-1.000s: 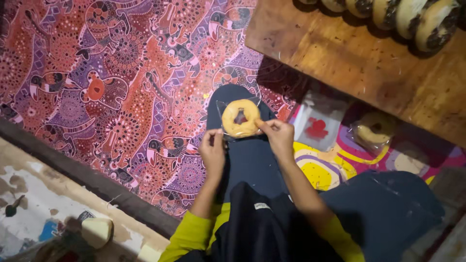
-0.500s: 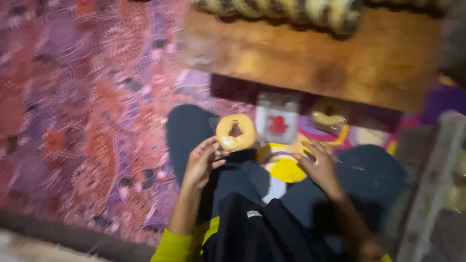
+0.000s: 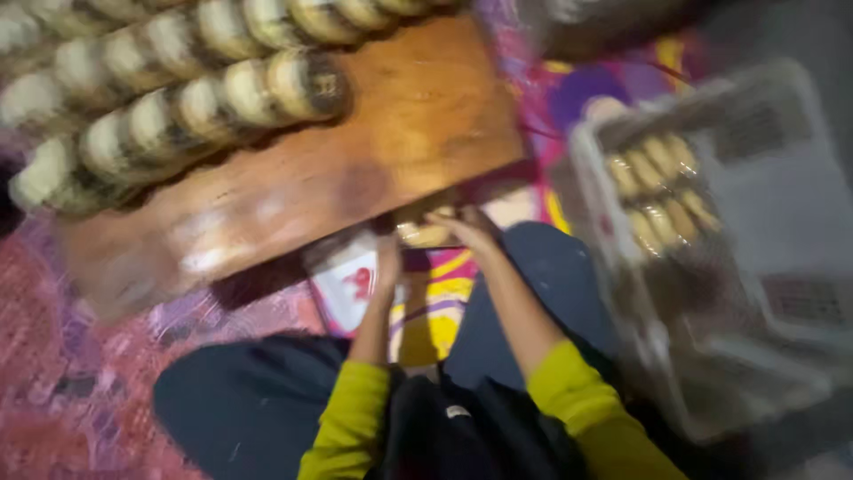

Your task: The person sits on a patterned mat and repeatedly picks up donuts from a wooden board, places each into a clear plastic bag, and then puts the bagged donut into a white plastic crate. The process is repeated for multiple donuts.

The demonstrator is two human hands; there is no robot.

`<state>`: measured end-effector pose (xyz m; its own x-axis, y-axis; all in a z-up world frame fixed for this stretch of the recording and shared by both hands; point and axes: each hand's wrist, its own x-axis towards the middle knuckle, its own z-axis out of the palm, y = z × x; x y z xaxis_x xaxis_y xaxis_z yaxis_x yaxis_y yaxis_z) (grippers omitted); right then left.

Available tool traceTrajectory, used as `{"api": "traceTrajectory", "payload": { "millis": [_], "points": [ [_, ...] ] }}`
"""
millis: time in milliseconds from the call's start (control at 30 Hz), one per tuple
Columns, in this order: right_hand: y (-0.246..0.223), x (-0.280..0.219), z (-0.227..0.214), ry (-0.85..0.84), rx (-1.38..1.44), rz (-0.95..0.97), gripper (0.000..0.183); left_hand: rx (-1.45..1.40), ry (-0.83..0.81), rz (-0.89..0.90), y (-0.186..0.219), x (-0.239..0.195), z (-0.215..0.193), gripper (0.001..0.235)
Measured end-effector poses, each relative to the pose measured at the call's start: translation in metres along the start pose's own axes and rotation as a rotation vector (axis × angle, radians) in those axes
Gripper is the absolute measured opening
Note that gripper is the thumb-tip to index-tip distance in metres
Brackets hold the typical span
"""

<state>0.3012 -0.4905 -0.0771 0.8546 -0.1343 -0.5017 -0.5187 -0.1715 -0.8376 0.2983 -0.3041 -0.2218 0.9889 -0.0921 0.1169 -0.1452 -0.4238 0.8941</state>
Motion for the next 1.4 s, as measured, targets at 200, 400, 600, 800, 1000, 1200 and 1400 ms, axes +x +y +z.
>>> {"api": "traceTrajectory", "payload": {
  "millis": [200,400,600,800,1000,1200,1400],
  "points": [
    [0.007,-0.037,-0.025,-0.184,0.243,-0.134,0.111,-0.597,-0.187,-0.612,0.119,-0.040,-0.072,0.054],
    [0.057,-0.165,-0.124,-0.283,0.680,-0.026,0.088,-0.250,-0.574,-0.102,0.294,-0.115,-0.094,0.076],
    [0.023,-0.272,-0.296,-0.128,0.562,0.008,0.051,-0.292,-0.639,-0.073,0.323,-0.112,-0.124,0.085],
    [0.022,-0.273,-0.322,0.023,0.067,0.045,0.033,-0.284,-0.508,-0.115,0.276,-0.117,-0.156,0.068],
    [0.051,-0.226,-0.309,0.339,-0.487,0.084,0.025,-0.196,-0.409,-0.223,0.226,-0.142,-0.202,0.061],
    [0.059,-0.244,-0.315,0.579,-0.646,0.100,0.021,-0.249,-0.289,-0.390,0.157,-0.146,-0.262,0.049],
    [0.010,-0.140,-0.133,0.396,-0.454,-0.890,0.021,0.559,-0.359,-0.008,0.068,-0.101,-0.265,0.056]
  ]
}}
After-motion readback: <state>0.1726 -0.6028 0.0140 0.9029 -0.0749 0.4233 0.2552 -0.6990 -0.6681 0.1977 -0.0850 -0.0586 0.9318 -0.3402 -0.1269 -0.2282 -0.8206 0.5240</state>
